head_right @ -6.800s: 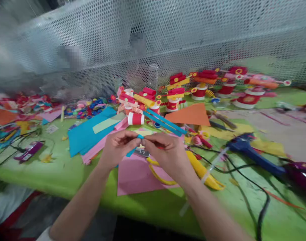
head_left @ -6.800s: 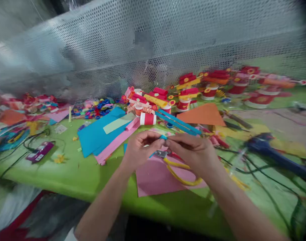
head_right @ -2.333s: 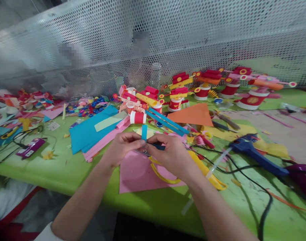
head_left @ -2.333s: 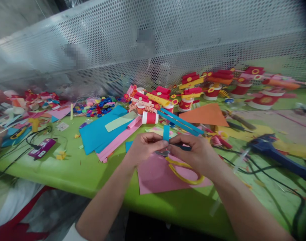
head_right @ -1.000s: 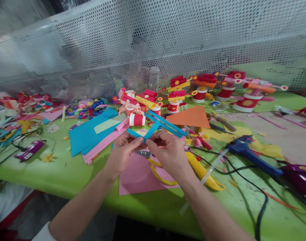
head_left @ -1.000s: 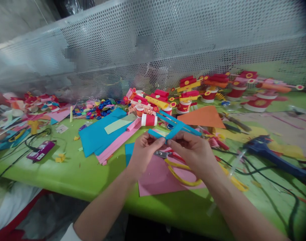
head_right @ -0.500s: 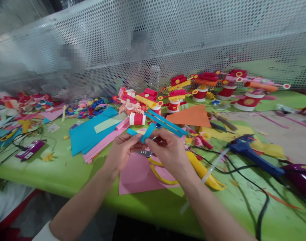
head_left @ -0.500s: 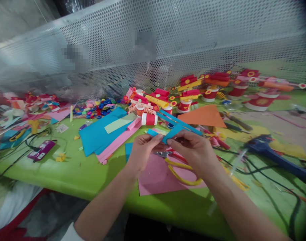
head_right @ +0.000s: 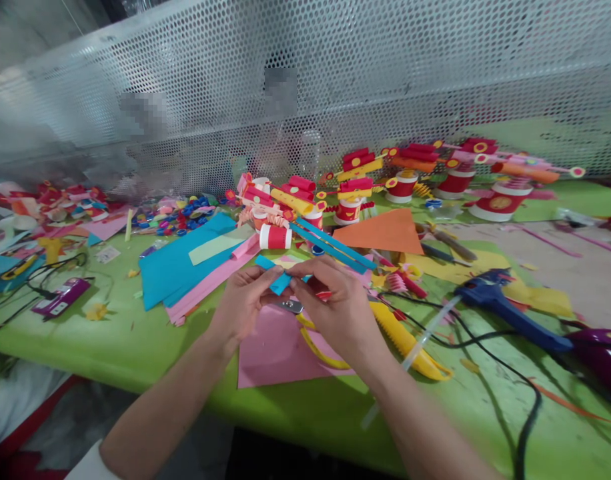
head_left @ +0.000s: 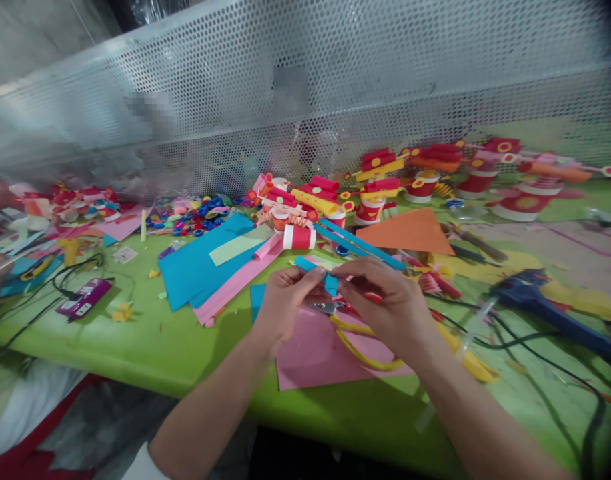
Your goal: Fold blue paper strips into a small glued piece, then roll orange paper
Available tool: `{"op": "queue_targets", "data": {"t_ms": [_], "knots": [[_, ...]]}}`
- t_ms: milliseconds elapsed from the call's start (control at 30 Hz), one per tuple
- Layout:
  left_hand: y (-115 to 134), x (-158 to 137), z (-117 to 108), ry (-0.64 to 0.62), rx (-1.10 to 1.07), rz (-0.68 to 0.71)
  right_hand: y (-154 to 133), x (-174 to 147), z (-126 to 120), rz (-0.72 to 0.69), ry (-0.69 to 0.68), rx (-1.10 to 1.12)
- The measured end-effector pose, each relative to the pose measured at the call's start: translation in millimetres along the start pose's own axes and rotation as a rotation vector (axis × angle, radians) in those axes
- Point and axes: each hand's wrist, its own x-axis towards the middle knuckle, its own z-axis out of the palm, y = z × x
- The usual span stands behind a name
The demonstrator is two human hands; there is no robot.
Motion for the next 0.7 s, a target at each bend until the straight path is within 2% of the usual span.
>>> {"op": "queue_targets", "data": {"t_ms": [233,333,700], "knots": [[-3.2,1.1,-2.0,-0.023,0.033,0.049,-3.1,-1.9,0.1,-0.102,0.003,-0.139],[-4.4,2.1,-2.0,0.004,0.037,0.057,-3.3,-1.9,0.6,-0.126,0.02,-0.191],[2.7,0.4,0.9,-0.02,-0.06,-0.008,-1.0,-0.9,-1.8,-0.203,0.019,-0.264]]}}
